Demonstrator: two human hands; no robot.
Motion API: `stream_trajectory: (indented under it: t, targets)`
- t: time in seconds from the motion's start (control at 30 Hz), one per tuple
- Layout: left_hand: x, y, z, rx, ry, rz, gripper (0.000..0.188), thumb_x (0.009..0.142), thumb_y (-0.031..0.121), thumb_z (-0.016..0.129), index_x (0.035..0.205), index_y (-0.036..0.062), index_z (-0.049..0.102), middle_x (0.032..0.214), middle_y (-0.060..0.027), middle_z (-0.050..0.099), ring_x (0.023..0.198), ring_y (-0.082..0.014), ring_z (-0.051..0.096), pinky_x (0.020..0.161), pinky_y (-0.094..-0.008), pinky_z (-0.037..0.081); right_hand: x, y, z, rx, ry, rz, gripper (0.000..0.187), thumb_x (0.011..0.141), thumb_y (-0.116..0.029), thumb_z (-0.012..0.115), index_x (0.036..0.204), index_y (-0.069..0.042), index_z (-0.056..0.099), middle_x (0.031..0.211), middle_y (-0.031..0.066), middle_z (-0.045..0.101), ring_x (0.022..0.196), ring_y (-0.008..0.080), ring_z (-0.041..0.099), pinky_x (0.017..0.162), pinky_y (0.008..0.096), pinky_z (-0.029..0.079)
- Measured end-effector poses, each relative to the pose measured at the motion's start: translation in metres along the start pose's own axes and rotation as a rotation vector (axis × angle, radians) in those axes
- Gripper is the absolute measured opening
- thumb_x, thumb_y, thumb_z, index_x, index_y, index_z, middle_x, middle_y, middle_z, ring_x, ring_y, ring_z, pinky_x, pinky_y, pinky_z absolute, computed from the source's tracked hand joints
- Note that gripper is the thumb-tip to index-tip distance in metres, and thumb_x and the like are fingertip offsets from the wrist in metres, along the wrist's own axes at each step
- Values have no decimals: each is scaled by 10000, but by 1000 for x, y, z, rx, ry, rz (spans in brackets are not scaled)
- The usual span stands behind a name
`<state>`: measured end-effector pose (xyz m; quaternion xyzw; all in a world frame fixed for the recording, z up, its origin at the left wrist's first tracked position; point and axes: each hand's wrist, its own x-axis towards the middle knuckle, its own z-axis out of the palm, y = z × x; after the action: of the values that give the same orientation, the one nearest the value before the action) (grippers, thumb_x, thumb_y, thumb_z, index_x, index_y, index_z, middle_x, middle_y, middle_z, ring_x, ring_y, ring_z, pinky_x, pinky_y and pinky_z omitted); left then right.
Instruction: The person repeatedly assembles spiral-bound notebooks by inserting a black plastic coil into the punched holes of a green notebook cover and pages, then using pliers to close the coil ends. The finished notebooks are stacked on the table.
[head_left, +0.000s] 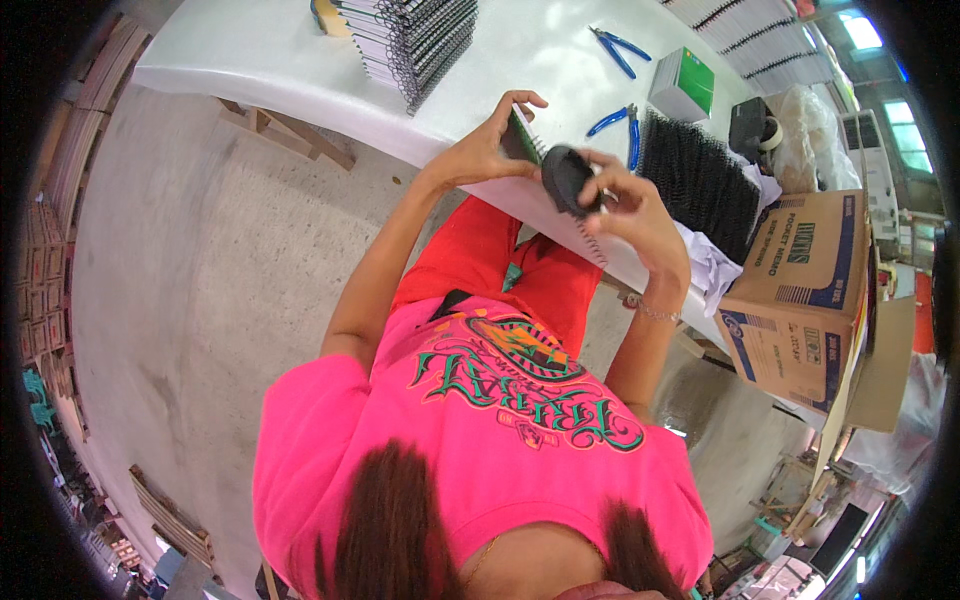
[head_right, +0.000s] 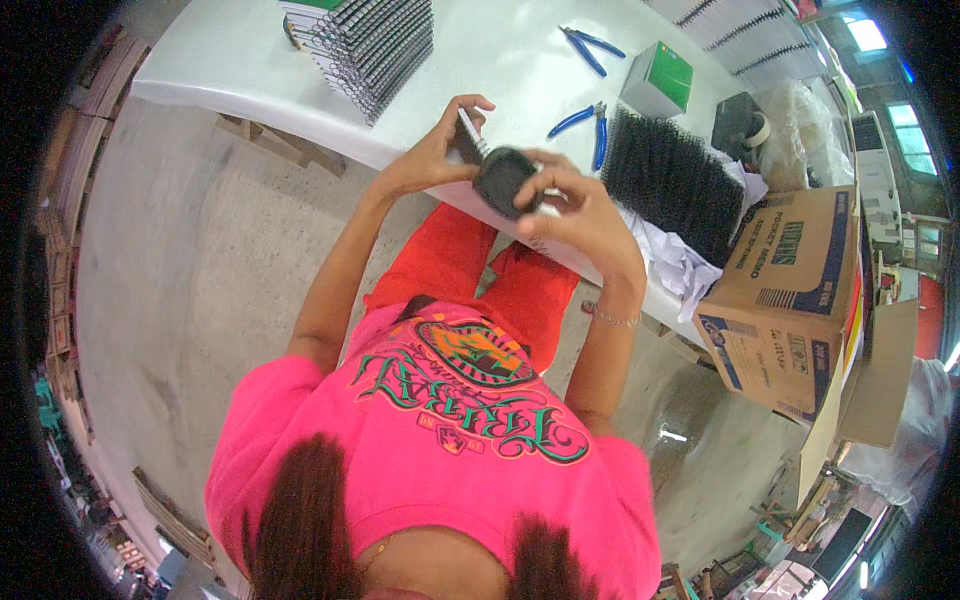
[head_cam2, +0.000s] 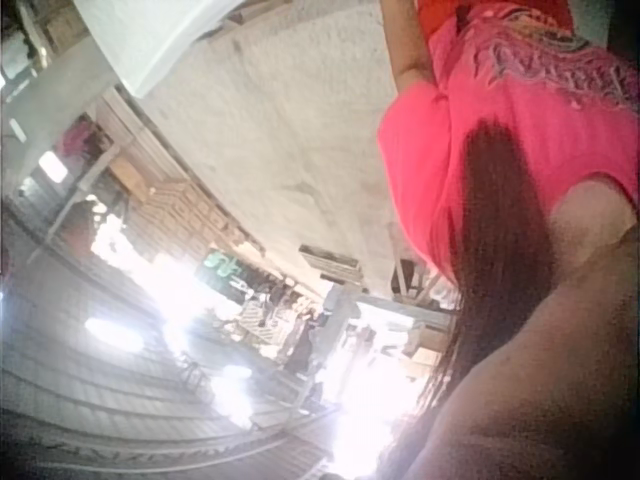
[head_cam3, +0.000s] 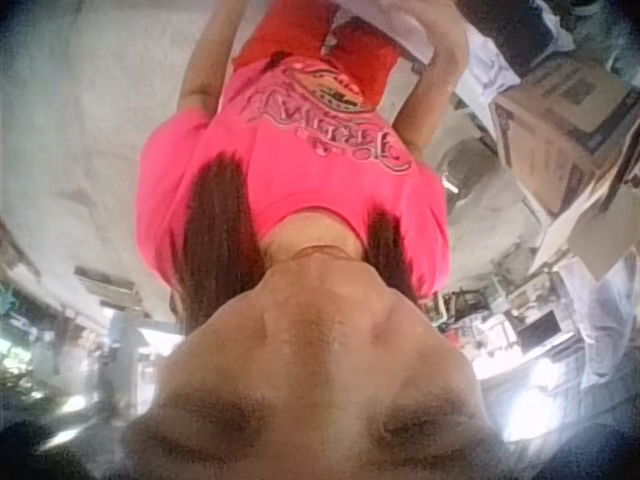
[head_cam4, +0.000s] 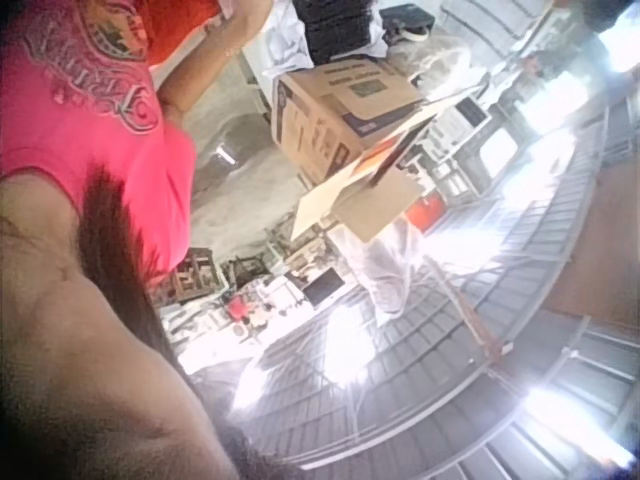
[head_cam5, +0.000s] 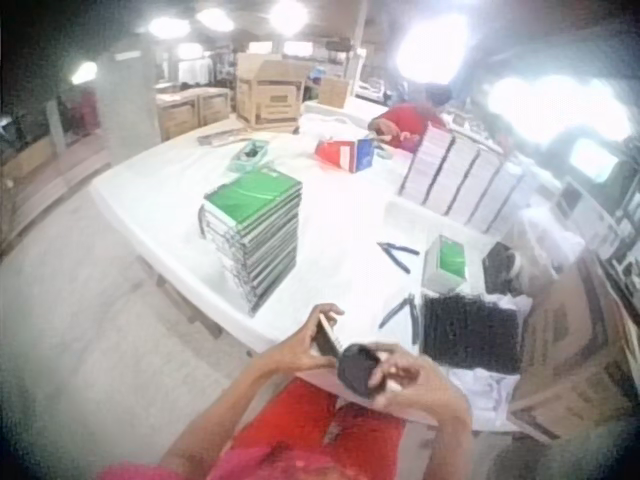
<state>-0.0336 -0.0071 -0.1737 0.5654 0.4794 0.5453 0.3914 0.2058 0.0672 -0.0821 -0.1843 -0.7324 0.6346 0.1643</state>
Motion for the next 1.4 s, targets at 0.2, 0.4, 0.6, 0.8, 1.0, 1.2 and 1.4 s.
stream_trajectory:
  t: [0.2,0.4,0.6,0.8,1.0,1.2,1.4]
  targets:
    - [0,3,2,81,-3,44,921,643,20,812,1409,169,323,1077,-33,386,1020,-165,485,889,-293,450,18,4,-5,32,88,139,326,719,-207,853,946,-33,697,1366,158,533,1163,225,565,1003,335,424]
    - [1,-10,-4,-92,0,31,979,633,283,928,1403,196,329,1180,-107,393,1075,-204,492,937,-310,421,27,0,-3,-134,29,121,323,723,-190,852,946,-15,697,1308,149,566,1077,183,591,908,313,468]
    - [2,-2,-2,-67,-1,13,974,631,286,927,1403,193,342,1186,-107,387,1152,-228,432,1017,-349,364,28,12,-5,78,58,143,292,753,-170,837,962,-21,697,1327,142,572,1064,178,601,910,286,477]
    - [-1,-1,-1,-48,-24,5,977,637,207,910,1422,178,328,1152,-68,395,1139,-214,451,1002,-334,381,33,14,-4,111,89,116,269,754,-111,832,971,-30,697,1350,146,553,1061,180,604,915,294,482]
    - [0,1,-6,-173,-13,25,989,657,194,911,1446,174,317,1124,-68,430,1091,-198,477,948,-321,412,40,3,8,18,72,151,258,754,-113,830,958,-44,690,1319,126,567,1053,175,601,889,287,482]
    - [1,1,6,-78,127,49,932,797,150,811,1494,160,193,1148,-104,443,1049,-217,505,941,-343,433,100,47,-8,-352,399,-110,461,755,-344,830,1047,-19,687,1195,140,621,1052,226,590,903,337,461]
    - [-4,-3,21,45,561,55,552,936,123,626,1398,58,331,1270,-162,445,1155,-239,428,1013,-403,361,93,78,-50,-870,762,123,688,827,-515,720,1313,-60,546,1303,272,508,1172,409,485,981,494,398]
